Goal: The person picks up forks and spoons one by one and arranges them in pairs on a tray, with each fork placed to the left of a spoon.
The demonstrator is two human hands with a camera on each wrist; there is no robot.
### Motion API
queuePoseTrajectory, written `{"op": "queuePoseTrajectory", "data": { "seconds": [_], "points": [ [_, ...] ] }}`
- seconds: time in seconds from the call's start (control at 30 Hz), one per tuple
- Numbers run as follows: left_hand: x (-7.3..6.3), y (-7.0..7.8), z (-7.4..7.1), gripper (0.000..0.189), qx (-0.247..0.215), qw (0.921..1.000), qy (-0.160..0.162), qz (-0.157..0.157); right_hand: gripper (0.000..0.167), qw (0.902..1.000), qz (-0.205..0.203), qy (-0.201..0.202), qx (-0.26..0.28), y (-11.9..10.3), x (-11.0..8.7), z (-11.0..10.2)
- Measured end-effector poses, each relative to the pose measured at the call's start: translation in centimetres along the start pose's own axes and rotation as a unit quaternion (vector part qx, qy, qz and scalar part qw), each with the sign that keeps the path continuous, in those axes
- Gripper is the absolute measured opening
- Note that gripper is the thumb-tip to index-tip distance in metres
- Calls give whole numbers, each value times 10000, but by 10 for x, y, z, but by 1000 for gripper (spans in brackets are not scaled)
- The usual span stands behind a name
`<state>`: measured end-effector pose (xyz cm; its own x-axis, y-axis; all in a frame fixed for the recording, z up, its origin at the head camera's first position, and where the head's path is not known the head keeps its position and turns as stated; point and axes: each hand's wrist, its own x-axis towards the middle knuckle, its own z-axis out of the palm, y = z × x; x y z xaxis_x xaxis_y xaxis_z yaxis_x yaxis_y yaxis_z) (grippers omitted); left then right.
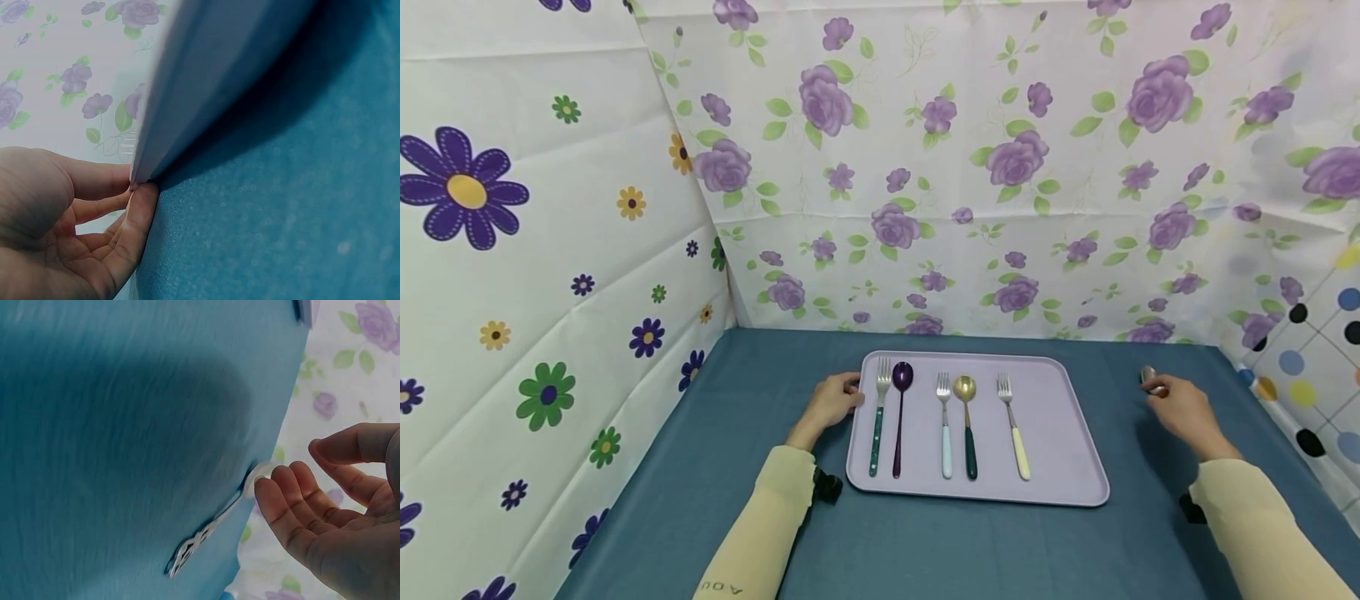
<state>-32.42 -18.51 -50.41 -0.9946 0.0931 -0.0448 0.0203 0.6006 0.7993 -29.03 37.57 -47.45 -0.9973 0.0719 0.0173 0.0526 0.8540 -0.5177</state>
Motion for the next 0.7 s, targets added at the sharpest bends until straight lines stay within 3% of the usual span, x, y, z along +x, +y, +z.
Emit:
{"op": "queuePoseTrajectory", "data": {
  "seconds": [0.53, 0.7],
  "points": [
    [1, 0, 0, 47, -184, 9998, -80, -24, 36, 9985, 469, 274, -111, 32, 3, -2],
    [1, -1, 0, 48, -163, 9999, -43, -35, 37, 9987, 353, 286, -232, 35, 3, -1]
  ]
}}
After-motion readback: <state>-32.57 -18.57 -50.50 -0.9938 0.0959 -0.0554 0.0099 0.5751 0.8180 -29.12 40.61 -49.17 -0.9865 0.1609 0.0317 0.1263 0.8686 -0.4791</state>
